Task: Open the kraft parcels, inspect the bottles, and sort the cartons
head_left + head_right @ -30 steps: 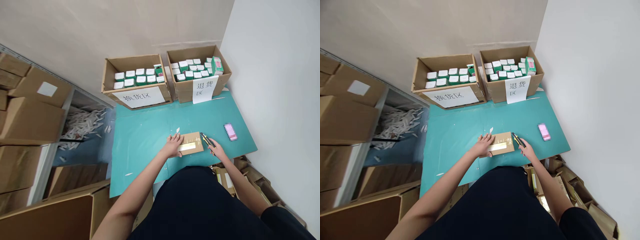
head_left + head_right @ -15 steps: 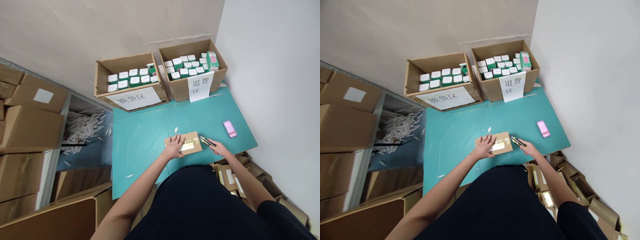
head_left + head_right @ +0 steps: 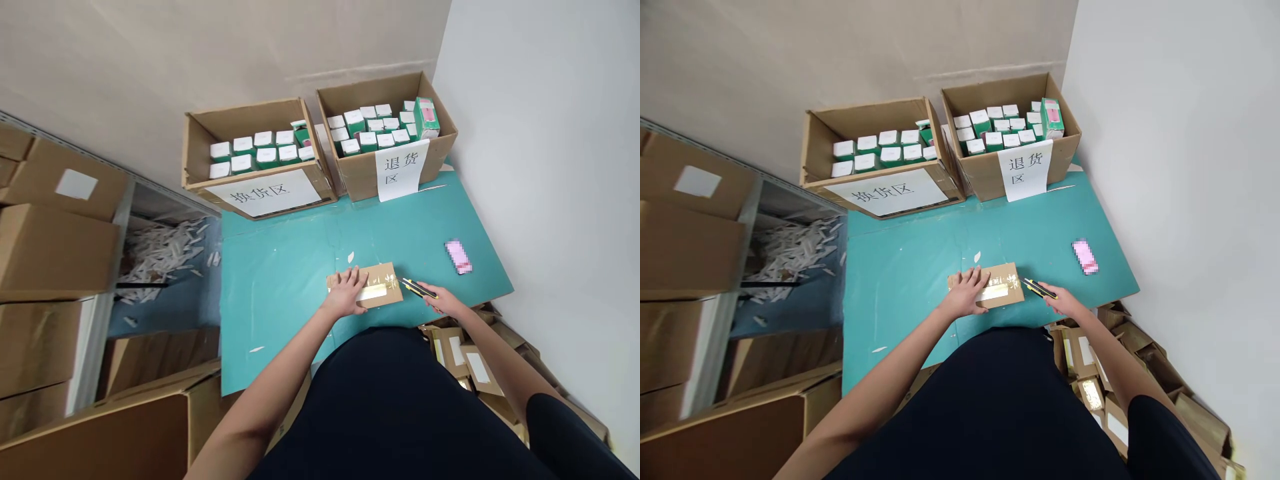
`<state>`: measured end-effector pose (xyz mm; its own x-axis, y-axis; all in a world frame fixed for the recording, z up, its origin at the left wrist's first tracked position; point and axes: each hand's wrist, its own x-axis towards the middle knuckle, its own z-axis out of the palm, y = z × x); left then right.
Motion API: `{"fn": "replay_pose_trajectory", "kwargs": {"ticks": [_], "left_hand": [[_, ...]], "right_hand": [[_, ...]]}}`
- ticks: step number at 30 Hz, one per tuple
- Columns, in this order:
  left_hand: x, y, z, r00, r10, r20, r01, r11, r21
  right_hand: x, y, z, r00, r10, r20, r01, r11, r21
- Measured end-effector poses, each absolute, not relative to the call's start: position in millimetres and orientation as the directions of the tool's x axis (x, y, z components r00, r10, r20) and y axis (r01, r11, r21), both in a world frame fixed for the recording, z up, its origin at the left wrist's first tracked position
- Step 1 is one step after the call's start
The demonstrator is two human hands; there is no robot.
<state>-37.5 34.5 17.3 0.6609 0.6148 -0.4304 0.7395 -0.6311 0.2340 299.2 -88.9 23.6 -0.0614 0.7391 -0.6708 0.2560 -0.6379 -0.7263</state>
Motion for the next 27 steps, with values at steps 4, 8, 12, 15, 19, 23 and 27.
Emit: {"fn": "replay_pose_trajectory", "kwargs": {"ticks": [4, 8, 12, 15, 19, 23, 27], "left_hand": [[-36.7, 34.3, 19.3, 0.661, 0.613, -0.432, 0.74, -0.626, 0.244], [-34.8, 34.6, 23.2, 0.657, 0.607, -0.447, 0.739, -0.635, 0.224], [-33.9, 36.0, 24.5, 0.657, 0.605, -0.449, 0.738, -0.638, 0.219], [-34.3, 36.9, 23.2, 0.668, 0.603, -0.436, 0.731, -0.641, 0.233], [-35.3, 37.0, 19.9, 0.681, 0.596, -0.425, 0.723, -0.639, 0.262], [-36.3, 35.8, 16.9, 0.677, 0.608, -0.415, 0.728, -0.637, 0.254], [-37.8, 35.5, 15.1, 0.684, 0.612, -0.398, 0.723, -0.64, 0.259]], "right_hand": [[298.4, -92.7, 23.4, -0.058, 0.737, -0.673, 0.233, -0.646, -0.727], [297.8, -98.9, 26.5, -0.042, 0.74, -0.672, 0.227, -0.648, -0.727], [300.6, -107.0, 30.6, -0.049, 0.728, -0.684, 0.195, -0.665, -0.721], [304.4, -110.0, 30.5, -0.07, 0.714, -0.696, 0.184, -0.677, -0.713], [306.4, -111.7, 27.9, -0.097, 0.709, -0.698, 0.201, -0.673, -0.712], [299.4, -119.0, 28.9, -0.115, 0.693, -0.712, 0.227, -0.679, -0.698], [290.2, -126.2, 30.6, -0.08, 0.698, -0.712, 0.227, -0.683, -0.695]]}}
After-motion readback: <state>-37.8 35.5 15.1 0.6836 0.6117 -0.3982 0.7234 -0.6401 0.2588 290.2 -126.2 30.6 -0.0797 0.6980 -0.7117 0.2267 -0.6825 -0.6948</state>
